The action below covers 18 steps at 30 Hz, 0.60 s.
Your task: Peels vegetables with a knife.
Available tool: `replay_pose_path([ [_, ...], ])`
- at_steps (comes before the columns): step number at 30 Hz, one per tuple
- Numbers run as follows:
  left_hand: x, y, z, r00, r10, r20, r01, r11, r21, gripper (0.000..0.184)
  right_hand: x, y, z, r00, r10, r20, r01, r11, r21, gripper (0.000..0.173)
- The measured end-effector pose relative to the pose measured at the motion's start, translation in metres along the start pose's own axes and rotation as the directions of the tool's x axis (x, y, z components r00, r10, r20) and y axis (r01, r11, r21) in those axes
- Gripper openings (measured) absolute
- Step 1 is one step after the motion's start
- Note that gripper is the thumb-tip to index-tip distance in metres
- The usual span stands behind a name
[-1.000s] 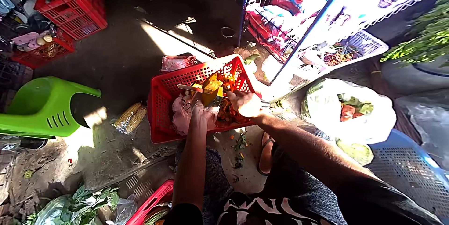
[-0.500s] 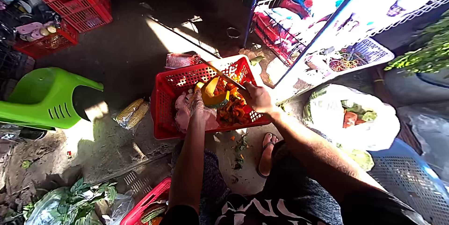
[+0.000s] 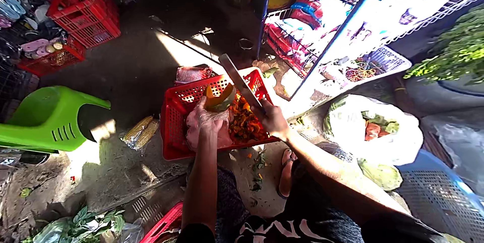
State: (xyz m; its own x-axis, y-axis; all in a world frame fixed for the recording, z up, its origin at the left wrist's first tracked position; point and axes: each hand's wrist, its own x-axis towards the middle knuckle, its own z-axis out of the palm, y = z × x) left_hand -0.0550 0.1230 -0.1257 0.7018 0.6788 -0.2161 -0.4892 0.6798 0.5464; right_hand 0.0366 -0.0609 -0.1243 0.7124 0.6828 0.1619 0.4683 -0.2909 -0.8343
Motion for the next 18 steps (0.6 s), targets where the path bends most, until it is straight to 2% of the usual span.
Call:
replay_pose_path([
  [3, -0.002, -0.008, 0.005, 1.0, 0.015, -0.009, -0.015, 0.996, -0.083, 0.038, -0.002, -0.007, 0.006, 0.997, 0.076, 0.036, -0.077, 0.996, 0.033, 0.029],
  [7, -0.006, -0.023, 0.012, 0.981, -0.186, -0.048, 0.182, 0.981, -0.062, 0.045, -0.003, -0.014, 0.01, 0.992, 0.107, 0.071, -0.116, 0.985, 0.126, 0.029],
  [9, -0.008, -0.03, 0.019, 0.964, -0.237, -0.119, 0.232, 0.971, -0.053, 0.039, -0.002, -0.018, 0.011, 0.989, 0.109, 0.098, -0.125, 0.977, 0.173, 0.029],
  [12, -0.01, -0.04, 0.021, 0.979, -0.123, -0.163, 0.132, 0.99, 0.047, 0.037, 0.001, -0.026, 0.005, 0.973, 0.135, 0.188, -0.177, 0.958, 0.226, 0.03],
  [15, -0.013, -0.044, 0.025, 0.992, -0.007, -0.129, 0.033, 0.98, 0.196, 0.04, 0.001, -0.029, 0.005, 0.956, 0.153, 0.25, -0.218, 0.941, 0.259, 0.032],
  [18, -0.016, -0.045, 0.022, 0.999, 0.042, -0.014, -0.032, 0.907, 0.421, 0.058, 0.004, -0.033, -0.002, 0.944, 0.183, 0.276, -0.274, 0.9, 0.34, 0.027],
])
